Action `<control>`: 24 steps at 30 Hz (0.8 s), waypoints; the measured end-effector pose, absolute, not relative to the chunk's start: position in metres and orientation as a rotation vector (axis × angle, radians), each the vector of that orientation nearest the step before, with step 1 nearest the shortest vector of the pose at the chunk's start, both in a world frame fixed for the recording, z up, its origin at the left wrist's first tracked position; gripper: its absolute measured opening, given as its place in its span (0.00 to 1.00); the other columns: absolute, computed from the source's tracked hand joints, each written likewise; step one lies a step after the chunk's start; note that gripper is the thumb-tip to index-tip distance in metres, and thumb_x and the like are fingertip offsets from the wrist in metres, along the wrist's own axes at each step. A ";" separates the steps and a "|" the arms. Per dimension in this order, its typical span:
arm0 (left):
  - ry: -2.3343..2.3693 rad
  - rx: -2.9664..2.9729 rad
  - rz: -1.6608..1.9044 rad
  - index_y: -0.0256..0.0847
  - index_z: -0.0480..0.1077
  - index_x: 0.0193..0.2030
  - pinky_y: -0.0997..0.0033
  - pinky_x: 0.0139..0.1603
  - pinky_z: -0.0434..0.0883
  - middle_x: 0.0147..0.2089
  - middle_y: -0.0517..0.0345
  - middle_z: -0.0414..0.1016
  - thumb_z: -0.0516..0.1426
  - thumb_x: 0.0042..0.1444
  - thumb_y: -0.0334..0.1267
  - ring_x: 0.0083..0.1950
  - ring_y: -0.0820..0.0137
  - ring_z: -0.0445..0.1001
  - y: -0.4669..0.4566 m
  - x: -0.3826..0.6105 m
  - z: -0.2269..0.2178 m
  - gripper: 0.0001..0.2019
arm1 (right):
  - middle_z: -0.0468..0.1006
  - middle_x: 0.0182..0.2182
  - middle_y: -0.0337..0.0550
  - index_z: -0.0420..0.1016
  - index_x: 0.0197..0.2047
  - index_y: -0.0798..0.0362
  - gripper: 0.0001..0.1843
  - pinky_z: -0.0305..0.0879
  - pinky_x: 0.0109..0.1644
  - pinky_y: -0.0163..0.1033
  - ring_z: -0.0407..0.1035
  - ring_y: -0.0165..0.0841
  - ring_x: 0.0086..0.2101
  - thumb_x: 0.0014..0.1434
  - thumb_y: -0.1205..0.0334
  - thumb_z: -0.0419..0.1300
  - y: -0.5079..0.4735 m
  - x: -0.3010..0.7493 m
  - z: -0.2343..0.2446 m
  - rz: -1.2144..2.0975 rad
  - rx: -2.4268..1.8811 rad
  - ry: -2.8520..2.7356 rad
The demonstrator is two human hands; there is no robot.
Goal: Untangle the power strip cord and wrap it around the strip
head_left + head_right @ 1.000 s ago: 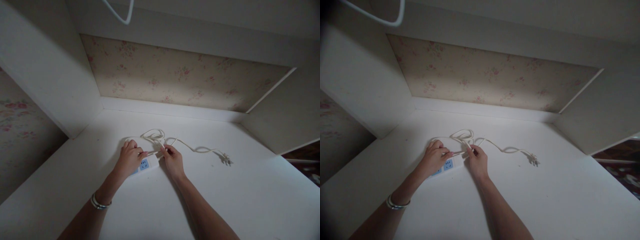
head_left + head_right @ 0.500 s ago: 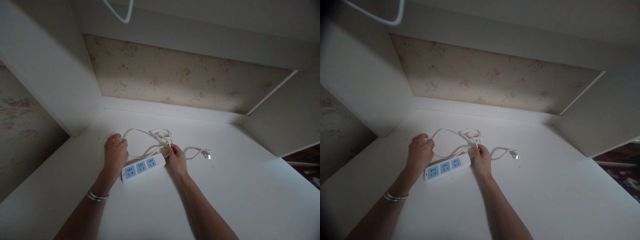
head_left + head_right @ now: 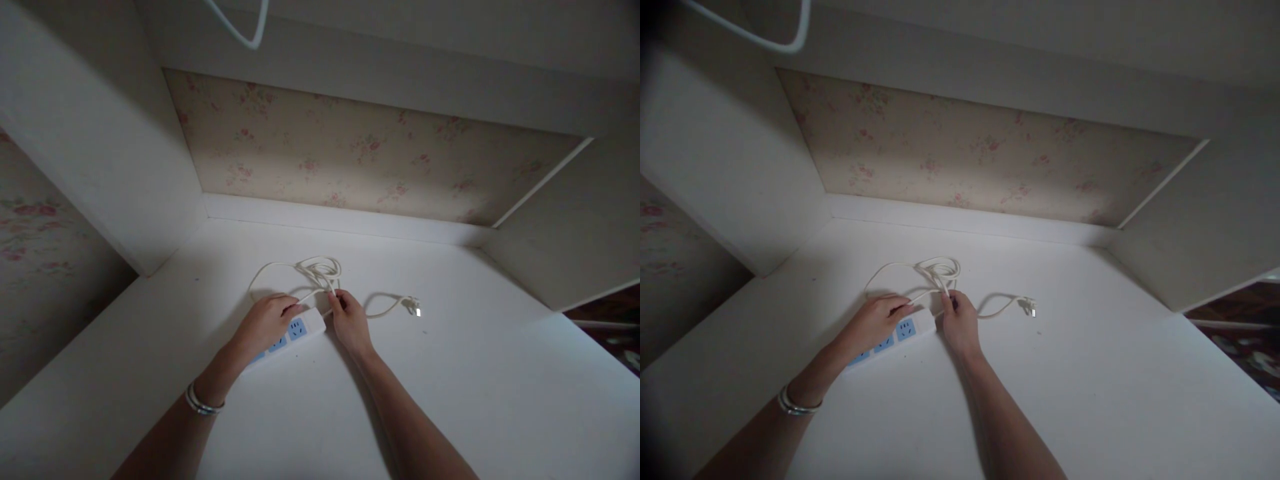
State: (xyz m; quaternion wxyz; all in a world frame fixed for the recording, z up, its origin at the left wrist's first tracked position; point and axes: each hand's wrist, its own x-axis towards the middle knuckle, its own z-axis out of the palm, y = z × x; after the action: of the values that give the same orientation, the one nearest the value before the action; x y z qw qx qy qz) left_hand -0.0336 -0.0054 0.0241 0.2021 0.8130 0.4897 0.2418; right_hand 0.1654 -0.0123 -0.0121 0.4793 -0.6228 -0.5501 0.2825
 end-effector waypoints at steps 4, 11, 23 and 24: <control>1.654 2.336 0.776 0.42 0.74 0.35 0.69 0.43 0.66 0.37 0.55 0.77 0.47 0.64 0.37 0.41 0.67 0.73 0.001 -0.047 0.030 0.14 | 0.77 0.29 0.42 0.76 0.38 0.52 0.20 0.60 0.33 0.36 0.68 0.33 0.29 0.61 0.45 0.52 -0.013 0.166 -0.010 0.710 -1.526 -1.333; 2.459 2.331 0.636 0.38 0.73 0.43 0.62 0.41 0.66 0.38 0.47 0.74 0.46 0.62 0.31 0.39 0.59 0.73 0.009 -0.084 0.035 0.14 | 0.78 0.26 0.43 0.78 0.39 0.53 0.23 0.61 0.30 0.37 0.69 0.35 0.27 0.57 0.42 0.55 -0.014 0.170 -0.011 0.697 -1.524 -1.280; 1.985 2.500 1.241 0.36 0.65 0.60 0.54 0.62 0.65 0.61 0.41 0.63 0.46 0.52 0.19 0.65 0.57 0.60 0.005 -0.076 0.036 0.28 | 0.78 0.34 0.45 0.77 0.41 0.52 0.21 0.62 0.39 0.38 0.69 0.36 0.34 0.62 0.46 0.50 -0.013 0.169 -0.013 0.579 -1.566 -1.411; 1.734 2.569 1.238 0.40 0.65 0.60 0.57 0.64 0.64 0.62 0.46 0.64 0.45 0.53 0.19 0.65 0.61 0.61 0.002 -0.066 0.035 0.28 | 0.78 0.34 0.45 0.77 0.41 0.52 0.21 0.61 0.39 0.38 0.69 0.36 0.35 0.63 0.47 0.49 -0.013 0.169 -0.012 0.568 -1.564 -1.448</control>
State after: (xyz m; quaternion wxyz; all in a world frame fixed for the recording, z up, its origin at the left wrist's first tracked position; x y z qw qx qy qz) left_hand -0.0657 0.0021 0.0352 -0.0975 0.7661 0.5171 0.3691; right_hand 0.1689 -0.0135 -0.0122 0.4511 -0.6329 -0.5857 0.2299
